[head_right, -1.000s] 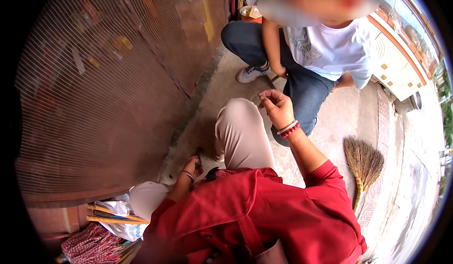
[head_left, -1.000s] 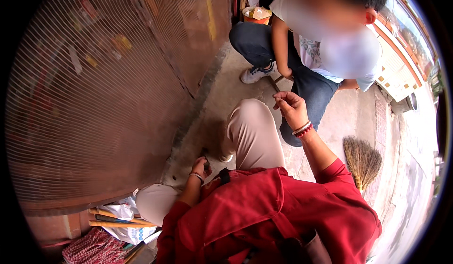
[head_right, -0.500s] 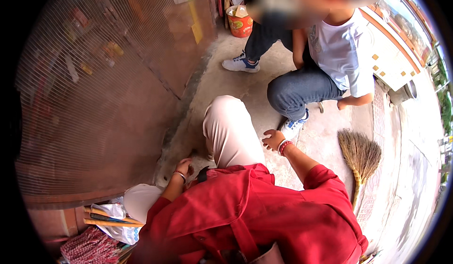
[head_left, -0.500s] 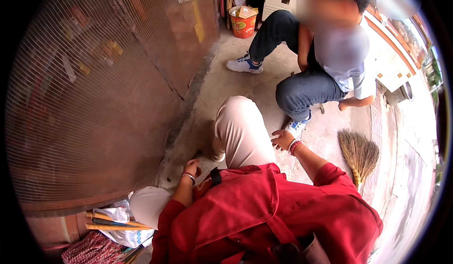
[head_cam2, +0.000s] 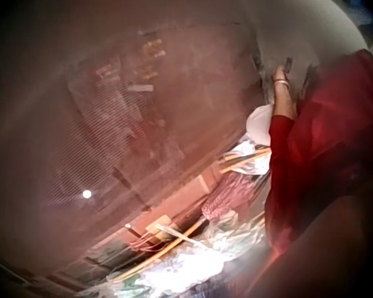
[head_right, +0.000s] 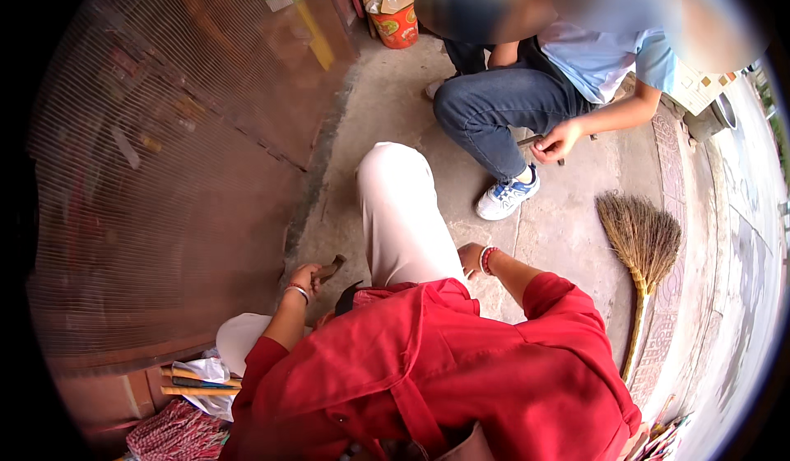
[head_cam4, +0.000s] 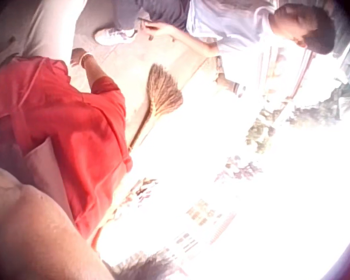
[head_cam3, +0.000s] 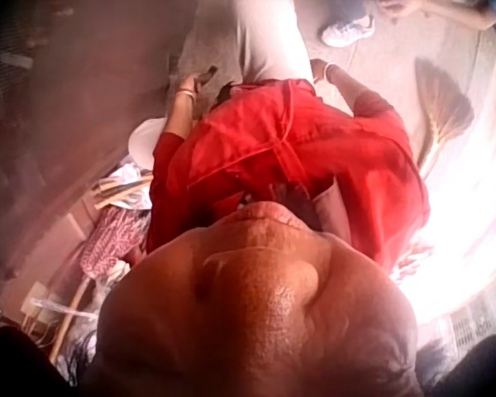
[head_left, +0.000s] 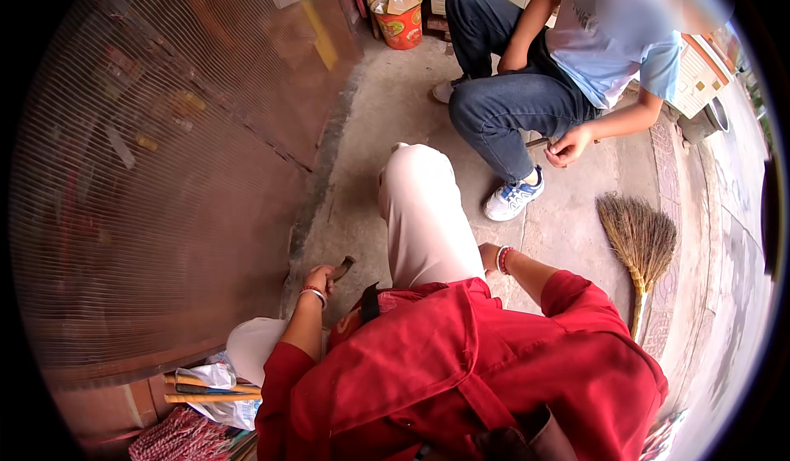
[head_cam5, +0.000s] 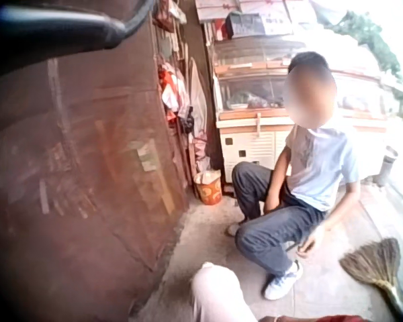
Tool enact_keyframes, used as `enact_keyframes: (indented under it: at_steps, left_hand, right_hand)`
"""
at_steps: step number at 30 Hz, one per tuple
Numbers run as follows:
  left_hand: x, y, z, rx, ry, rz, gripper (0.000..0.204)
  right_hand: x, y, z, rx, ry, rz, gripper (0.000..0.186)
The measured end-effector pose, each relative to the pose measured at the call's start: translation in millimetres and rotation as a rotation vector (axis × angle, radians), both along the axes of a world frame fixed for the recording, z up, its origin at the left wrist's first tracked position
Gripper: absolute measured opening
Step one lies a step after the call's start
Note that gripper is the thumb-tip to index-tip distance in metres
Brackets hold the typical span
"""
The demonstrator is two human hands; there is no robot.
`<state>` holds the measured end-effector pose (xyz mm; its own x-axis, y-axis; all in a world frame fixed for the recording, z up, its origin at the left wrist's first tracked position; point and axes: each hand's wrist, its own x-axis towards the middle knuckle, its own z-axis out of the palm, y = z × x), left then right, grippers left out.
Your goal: The person sits on the floor and uses a hammer to secure a mesh screen to a wooden frame. They repeatedly tap the screen edge and apply small pieces of tape to hold the mesh in place.
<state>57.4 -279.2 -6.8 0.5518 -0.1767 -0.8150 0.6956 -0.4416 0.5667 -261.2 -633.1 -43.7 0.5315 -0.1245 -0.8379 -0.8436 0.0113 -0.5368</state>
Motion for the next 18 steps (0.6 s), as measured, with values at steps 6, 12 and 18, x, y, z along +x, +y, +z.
enact_keyframes:
  at_steps: [6, 12, 18]
  left_hand:
    - [42, -69, 64, -0.029, -0.065, -0.088, 0.016]
    - [135, -143, 98, -0.052, -0.312, -0.465, 0.015]
    - [247, -241, 55, -0.093, -0.526, -0.617, 0.015]
  right_hand:
    - [0, 28, -70, 0.152, 0.130, -0.057, 0.046]
    - [88, -35, -81, 0.118, 0.200, -0.043, 0.050]
    - [309, -192, 5, 0.000, 0.135, -0.155, 0.065]
